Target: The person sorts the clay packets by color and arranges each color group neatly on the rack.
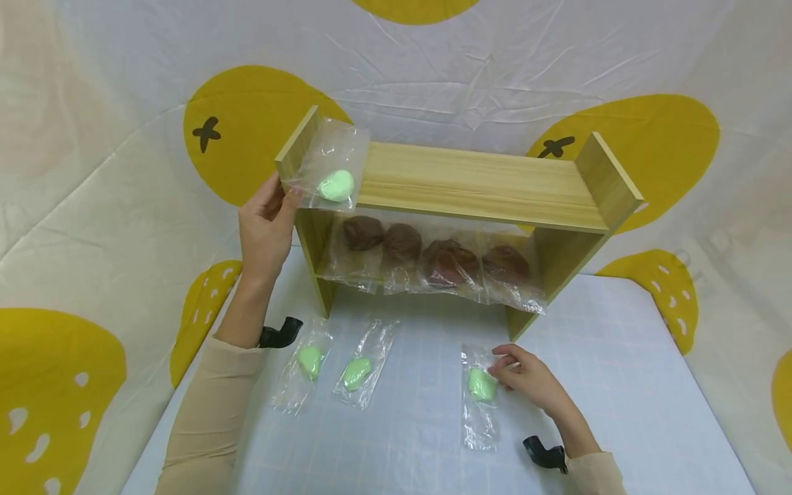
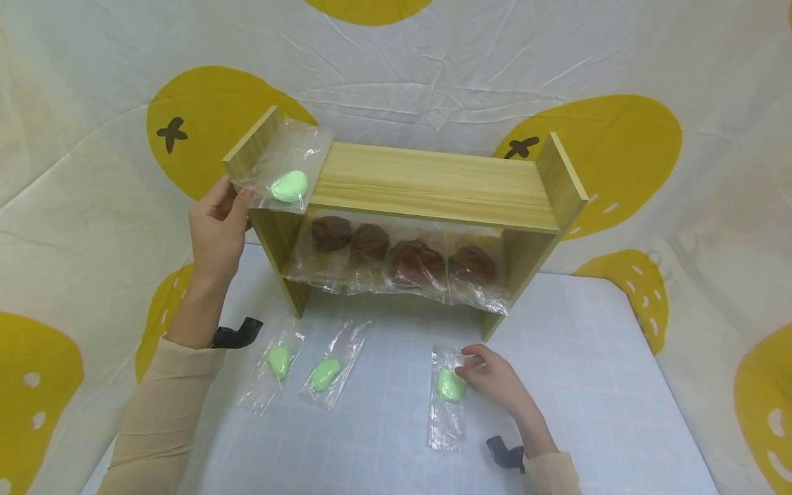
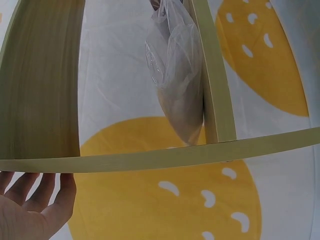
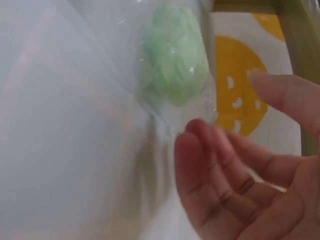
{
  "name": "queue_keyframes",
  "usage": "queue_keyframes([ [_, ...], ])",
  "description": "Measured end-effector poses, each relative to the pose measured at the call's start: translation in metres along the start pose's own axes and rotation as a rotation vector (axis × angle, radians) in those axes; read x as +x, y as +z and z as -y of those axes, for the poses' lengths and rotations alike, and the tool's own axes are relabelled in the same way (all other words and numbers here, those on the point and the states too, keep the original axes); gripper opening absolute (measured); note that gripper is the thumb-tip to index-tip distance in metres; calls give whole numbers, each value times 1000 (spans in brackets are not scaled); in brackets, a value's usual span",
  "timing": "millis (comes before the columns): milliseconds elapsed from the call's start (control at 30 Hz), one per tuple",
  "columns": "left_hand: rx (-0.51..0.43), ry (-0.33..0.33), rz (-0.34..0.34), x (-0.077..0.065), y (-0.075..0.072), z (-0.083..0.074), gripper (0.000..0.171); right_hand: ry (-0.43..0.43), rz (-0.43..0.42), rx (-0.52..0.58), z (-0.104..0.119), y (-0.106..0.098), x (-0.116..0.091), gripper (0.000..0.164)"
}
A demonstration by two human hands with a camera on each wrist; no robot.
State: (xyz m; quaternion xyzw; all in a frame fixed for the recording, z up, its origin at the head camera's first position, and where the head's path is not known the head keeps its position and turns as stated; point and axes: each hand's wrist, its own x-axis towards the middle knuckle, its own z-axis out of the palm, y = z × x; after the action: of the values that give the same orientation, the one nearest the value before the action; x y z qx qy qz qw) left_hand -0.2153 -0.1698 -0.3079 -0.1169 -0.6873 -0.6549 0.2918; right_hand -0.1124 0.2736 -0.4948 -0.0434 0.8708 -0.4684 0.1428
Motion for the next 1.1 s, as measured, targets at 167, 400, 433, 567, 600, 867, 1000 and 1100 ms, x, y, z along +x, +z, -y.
queue_keyframes([
  [167,-7,1,0,-1,0,0,41,132,-54,-291,1,6,-7,67],
  [400,2,-13,-6,-1,0,-1,41,205,-58,-386,6,13,-11,74],
  [433,1,-11,-5,-1,1,-1,41,210,-57,-376,7,14,-11,73],
  [567,-6,-7,-6,-2,2,-3,41,218,-56,-362,6,20,-10,69],
  [600,-8,-5,-5,-2,2,-3,41,217,-58,-369,6,21,-10,69],
  [867,-24,5,7,-2,1,0,41,173,-75,-400,7,28,-6,59],
  [1000,-34,9,7,-2,1,0,41,150,-87,-385,7,32,-4,55],
  [1100,-35,10,2,-2,1,0,41,125,-112,-370,7,36,-2,48],
])
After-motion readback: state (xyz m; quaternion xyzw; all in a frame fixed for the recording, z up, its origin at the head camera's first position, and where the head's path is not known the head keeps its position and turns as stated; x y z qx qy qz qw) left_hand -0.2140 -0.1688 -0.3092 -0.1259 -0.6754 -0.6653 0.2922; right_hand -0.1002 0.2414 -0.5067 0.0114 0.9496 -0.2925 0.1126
